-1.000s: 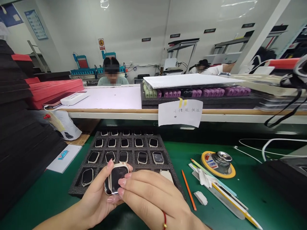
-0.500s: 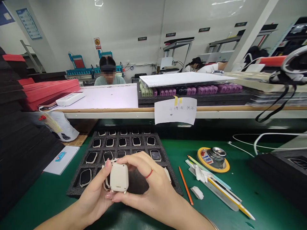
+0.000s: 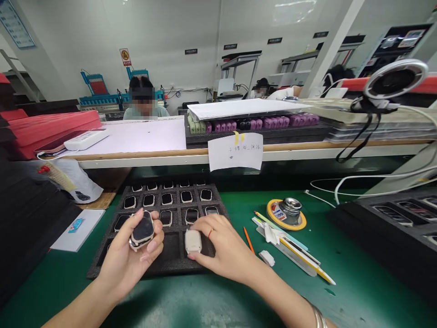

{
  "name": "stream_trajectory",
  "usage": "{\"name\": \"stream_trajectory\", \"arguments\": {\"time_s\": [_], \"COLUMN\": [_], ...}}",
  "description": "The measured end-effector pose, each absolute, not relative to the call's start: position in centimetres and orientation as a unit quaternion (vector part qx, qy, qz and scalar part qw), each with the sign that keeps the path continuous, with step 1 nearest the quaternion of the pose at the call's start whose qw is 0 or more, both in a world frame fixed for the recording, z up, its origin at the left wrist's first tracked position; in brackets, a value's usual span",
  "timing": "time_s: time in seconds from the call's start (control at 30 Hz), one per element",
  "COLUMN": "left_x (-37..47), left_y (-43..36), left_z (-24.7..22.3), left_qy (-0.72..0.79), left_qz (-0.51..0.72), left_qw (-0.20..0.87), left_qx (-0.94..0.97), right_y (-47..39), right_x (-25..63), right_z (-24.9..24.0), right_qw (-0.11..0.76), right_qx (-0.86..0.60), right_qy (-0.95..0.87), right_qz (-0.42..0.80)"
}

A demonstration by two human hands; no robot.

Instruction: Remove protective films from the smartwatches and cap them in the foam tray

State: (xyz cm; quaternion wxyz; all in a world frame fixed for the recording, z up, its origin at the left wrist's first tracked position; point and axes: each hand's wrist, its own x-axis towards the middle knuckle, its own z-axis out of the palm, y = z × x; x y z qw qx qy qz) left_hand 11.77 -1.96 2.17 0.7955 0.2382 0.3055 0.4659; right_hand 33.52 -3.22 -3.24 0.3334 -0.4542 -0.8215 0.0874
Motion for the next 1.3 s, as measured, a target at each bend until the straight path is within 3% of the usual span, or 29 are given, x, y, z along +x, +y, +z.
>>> {"name": "stream_trajectory", "arguments": {"time_s": [0.07, 0.23, 0.3, 0.43, 0.6, 0.77, 0.87, 0.97, 1.13, 1.3], "left_x": [11.7, 12.2, 12.4, 12.5, 12.6, 12.8, 12.7, 12.5, 12.1, 12.3], "left_y": [-2.0, -2.1, -2.1, -2.1, -2.1, -2.2, -2.4, -2.6, -3.0, -3.1], "left_z": [2.2, 1.4, 1.0, 0.6, 0.5, 0.5, 0.7, 1.1, 1.3, 1.5], "left_qy": [0.297, 0.287, 0.284, 0.306, 0.265, 0.249, 0.251, 0.244, 0.236, 0.244], "left_qz": [0.448, 0.366, 0.343, 0.35, 0.369, 0.367, 0.353, 0.347, 0.349, 0.348], "left_qw": [0.794, 0.829, 0.852, 0.854, 0.859, 0.863, 0.865, 0.869, 0.866, 0.869], "left_qx": [0.283, 0.309, 0.276, 0.233, 0.235, 0.242, 0.253, 0.255, 0.269, 0.252], "right_y": [-3.3, -3.7, -3.8, -3.8, -3.8, -3.4, -3.2, -3.5, -4.4, -4.3], "right_x": [33.9, 32.8, 31.7, 29.6, 28.6, 28.7, 29.5, 30.2, 30.4, 30.4], "right_z": [-3.8, -0.4, 1.3, 2.7, 2.3, 1.7, 1.7, 2.0, 2.1, 1.5], "right_qw": [0.32, 0.437, 0.434, 0.419, 0.472, 0.594, 0.69, 0.729, 0.686, 0.614], "right_qx": [-0.457, -0.42, -0.383, -0.346, -0.344, -0.341, -0.321, -0.311, -0.324, -0.319], "right_qy": [-0.825, -0.79, -0.807, -0.815, -0.78, -0.707, -0.589, -0.505, -0.59, -0.718], "right_qz": [0.085, 0.094, 0.121, 0.201, 0.225, 0.177, 0.272, 0.341, 0.277, 0.072]}}
